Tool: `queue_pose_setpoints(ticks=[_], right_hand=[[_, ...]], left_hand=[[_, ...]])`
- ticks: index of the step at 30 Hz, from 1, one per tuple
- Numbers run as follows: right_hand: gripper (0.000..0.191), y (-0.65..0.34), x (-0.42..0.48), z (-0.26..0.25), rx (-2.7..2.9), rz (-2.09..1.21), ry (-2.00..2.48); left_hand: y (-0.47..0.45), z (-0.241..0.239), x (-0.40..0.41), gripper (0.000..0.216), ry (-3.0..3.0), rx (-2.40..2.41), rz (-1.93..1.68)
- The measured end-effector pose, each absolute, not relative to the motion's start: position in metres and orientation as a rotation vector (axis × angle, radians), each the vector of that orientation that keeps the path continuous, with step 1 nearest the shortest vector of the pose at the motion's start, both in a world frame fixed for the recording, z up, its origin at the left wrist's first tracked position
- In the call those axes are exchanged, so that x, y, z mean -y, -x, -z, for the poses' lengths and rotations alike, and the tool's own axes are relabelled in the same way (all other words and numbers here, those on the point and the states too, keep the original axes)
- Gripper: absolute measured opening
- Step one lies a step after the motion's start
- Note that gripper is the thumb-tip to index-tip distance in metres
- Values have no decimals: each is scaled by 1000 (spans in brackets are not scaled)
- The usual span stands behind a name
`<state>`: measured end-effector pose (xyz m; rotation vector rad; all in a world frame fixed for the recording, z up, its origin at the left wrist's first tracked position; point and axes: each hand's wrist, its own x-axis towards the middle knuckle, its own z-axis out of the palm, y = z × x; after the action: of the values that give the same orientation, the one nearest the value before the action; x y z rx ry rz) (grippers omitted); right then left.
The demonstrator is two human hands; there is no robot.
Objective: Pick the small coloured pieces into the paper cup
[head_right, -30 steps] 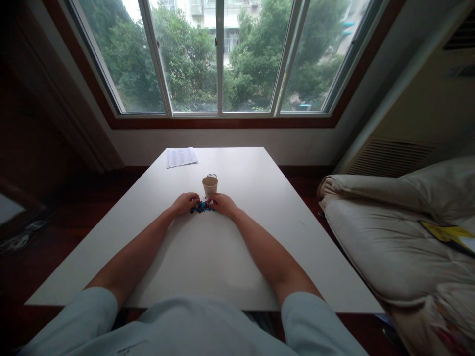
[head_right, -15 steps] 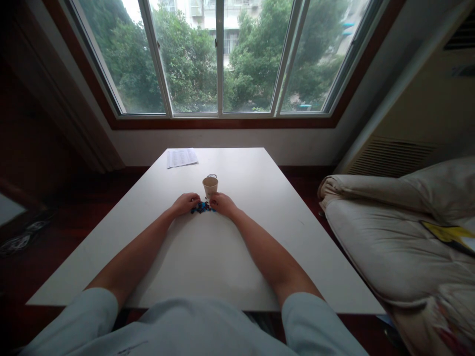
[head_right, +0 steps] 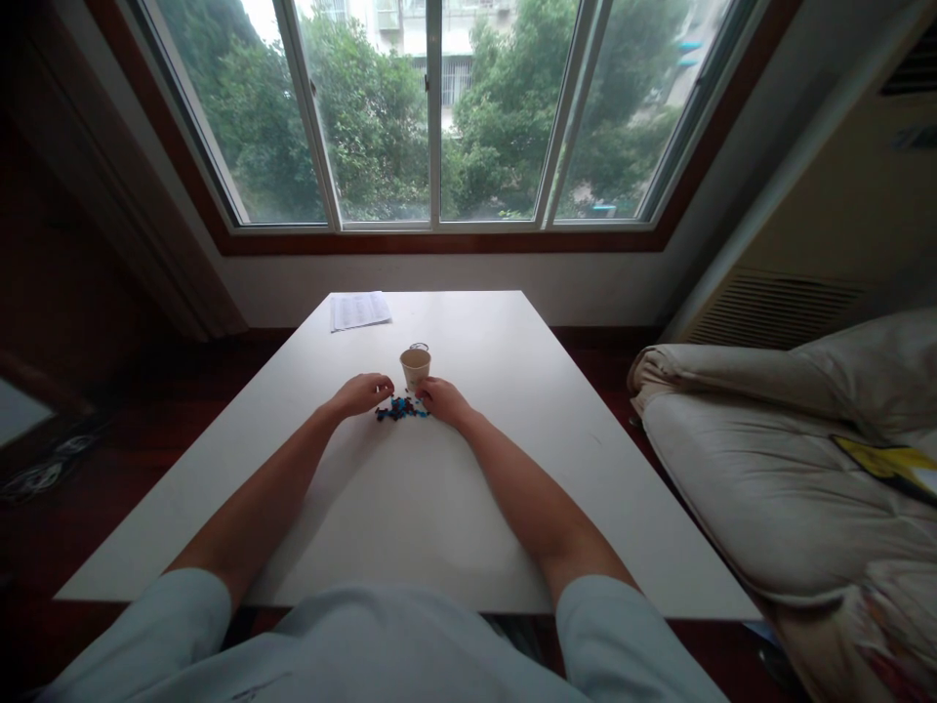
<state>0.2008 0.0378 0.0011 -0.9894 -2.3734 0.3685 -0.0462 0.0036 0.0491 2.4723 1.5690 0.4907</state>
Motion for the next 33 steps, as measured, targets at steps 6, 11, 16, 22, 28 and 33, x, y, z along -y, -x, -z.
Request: queue_pose_setpoints(ticks=[6,11,16,22,28,33], right_hand=[[27,-203,-37,0,2390,-395,974],[23,-200,-36,0,2434,-358,932],[15,-196,-33,-4,2515,-261,920],[17,-193,-30,-4,2527,-163,987],[22,-197,-32,-3,2460,-194,1081],[19,-198,-33,-5,2452,-183,1122]], left_hand=[[60,-54,-5,29,-2394,-1537,-317],[65,-59,-5,23,-2390,-1505,-287],[59,-58,-1,19,-2416,-1415,-241],[50,-54,4,22,-2446,-1298,-201],[49,-52,5,14,-2456,-1327,-232],[45,-47,4,16,-2458,-1439,-352]])
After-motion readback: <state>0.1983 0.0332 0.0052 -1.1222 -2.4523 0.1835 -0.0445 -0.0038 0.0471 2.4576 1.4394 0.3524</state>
